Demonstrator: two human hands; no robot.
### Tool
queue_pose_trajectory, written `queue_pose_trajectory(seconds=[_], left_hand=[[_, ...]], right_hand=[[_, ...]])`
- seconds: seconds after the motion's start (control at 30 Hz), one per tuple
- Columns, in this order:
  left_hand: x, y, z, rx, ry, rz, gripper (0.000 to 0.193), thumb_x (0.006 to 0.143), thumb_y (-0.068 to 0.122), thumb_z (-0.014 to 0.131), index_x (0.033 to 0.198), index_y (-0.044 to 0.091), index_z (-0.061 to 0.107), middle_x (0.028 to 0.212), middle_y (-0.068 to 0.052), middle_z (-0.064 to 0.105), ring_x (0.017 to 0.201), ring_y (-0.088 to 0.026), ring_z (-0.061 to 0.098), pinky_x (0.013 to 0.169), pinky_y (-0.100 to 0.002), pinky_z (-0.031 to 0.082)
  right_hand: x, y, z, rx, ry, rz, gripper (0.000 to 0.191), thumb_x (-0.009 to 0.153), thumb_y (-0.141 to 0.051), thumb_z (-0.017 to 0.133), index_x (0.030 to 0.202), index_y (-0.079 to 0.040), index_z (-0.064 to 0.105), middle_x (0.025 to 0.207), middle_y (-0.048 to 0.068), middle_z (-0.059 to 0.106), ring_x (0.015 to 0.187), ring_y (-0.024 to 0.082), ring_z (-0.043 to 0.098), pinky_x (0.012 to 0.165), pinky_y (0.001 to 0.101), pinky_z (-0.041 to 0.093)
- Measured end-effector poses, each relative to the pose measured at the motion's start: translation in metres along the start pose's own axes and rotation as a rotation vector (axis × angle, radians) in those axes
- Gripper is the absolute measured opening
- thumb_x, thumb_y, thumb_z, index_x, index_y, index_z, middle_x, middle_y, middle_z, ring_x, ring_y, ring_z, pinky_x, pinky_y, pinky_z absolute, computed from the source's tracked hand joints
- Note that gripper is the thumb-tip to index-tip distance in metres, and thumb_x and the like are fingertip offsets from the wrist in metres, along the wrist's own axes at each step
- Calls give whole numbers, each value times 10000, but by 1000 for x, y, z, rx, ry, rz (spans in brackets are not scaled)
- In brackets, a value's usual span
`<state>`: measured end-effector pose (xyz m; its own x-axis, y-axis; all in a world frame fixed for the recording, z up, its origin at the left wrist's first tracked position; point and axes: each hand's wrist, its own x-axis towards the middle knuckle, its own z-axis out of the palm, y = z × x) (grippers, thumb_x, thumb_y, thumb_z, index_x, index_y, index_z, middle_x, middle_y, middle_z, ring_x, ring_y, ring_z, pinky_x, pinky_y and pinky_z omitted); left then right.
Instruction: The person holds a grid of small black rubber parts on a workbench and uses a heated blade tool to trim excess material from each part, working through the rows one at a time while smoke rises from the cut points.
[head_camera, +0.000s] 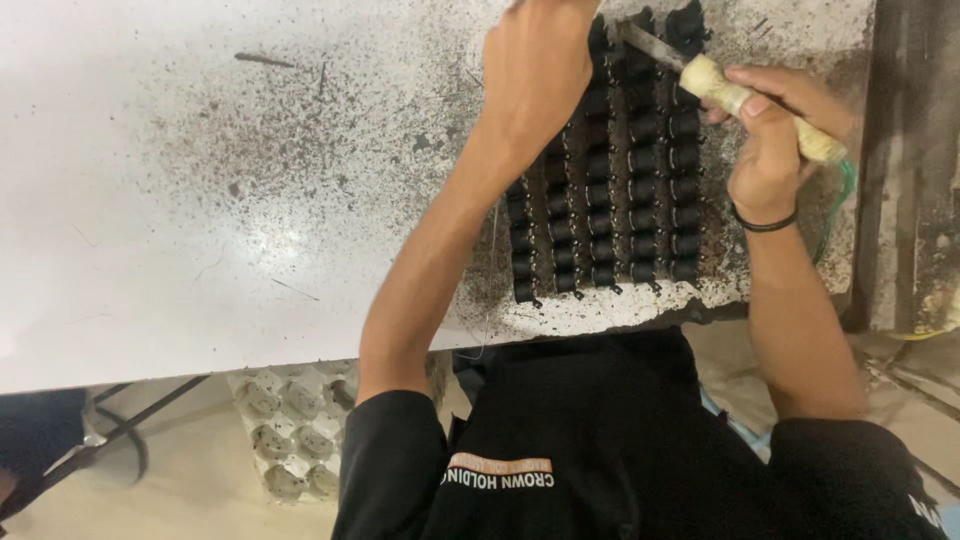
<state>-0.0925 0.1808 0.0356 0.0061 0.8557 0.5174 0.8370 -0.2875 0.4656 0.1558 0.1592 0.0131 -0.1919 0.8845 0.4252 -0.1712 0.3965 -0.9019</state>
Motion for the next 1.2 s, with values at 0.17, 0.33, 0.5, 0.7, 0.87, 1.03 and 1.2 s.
queue_pose_trajectory(seconds=[0.17,0.33,0.5,0.7,0.87,1.03,1.2], left_hand=[[-29,-7,24,-66,-12,-74,200,843,48,662,1019,109,737,966,-123,689,702,-363,712,600,-473,590],[-26,-10,24,-85,-47,-90,151,848,66,680,983,98,738,955,-119,695,685,-370,713,578,-482,586],[-24,-9,22,-90,-53,-85,126,834,71,693,955,89,720,975,-123,695,681,-381,708,577,-478,590],[-19,-14,28,-137,-24,-49,106,842,56,691,946,76,694,958,-170,662,698,-412,684,599,-503,581],[-15,-14,34,-60,-80,-60,118,836,32,675,952,50,690,876,-187,664,697,-414,684,570,-499,569],[-21,-15,35,-125,-3,-11,218,837,-3,649,1024,80,724,896,-170,672,706,-395,697,587,-477,584],[-22,-14,37,-138,-12,-55,122,840,74,685,960,68,702,919,-155,675,691,-387,699,597,-476,593]], right_hand=[[2,0,3,-160,-20,-23,247,1081,10,536,1240,145,668,1152,257,691,883,318,726,739,361,633],[-2,2,4,-19,0,29,239,1093,-25,550,1221,123,687,1111,244,713,860,306,739,726,351,619],[-1,2,7,-49,46,-3,234,1039,-28,530,1177,109,660,1112,256,698,805,312,724,685,360,616],[8,5,3,-15,8,50,257,1088,-35,514,1204,133,670,1036,243,695,803,334,709,677,371,587],[10,11,-1,69,67,119,259,1089,-56,496,1183,104,676,1019,229,705,758,321,698,640,364,561],[7,13,-3,97,90,182,258,1100,-64,490,1161,107,673,1023,229,697,745,324,682,634,373,545],[8,11,-4,110,82,190,249,1112,-70,486,1159,97,665,1046,223,703,770,314,692,651,356,549]])
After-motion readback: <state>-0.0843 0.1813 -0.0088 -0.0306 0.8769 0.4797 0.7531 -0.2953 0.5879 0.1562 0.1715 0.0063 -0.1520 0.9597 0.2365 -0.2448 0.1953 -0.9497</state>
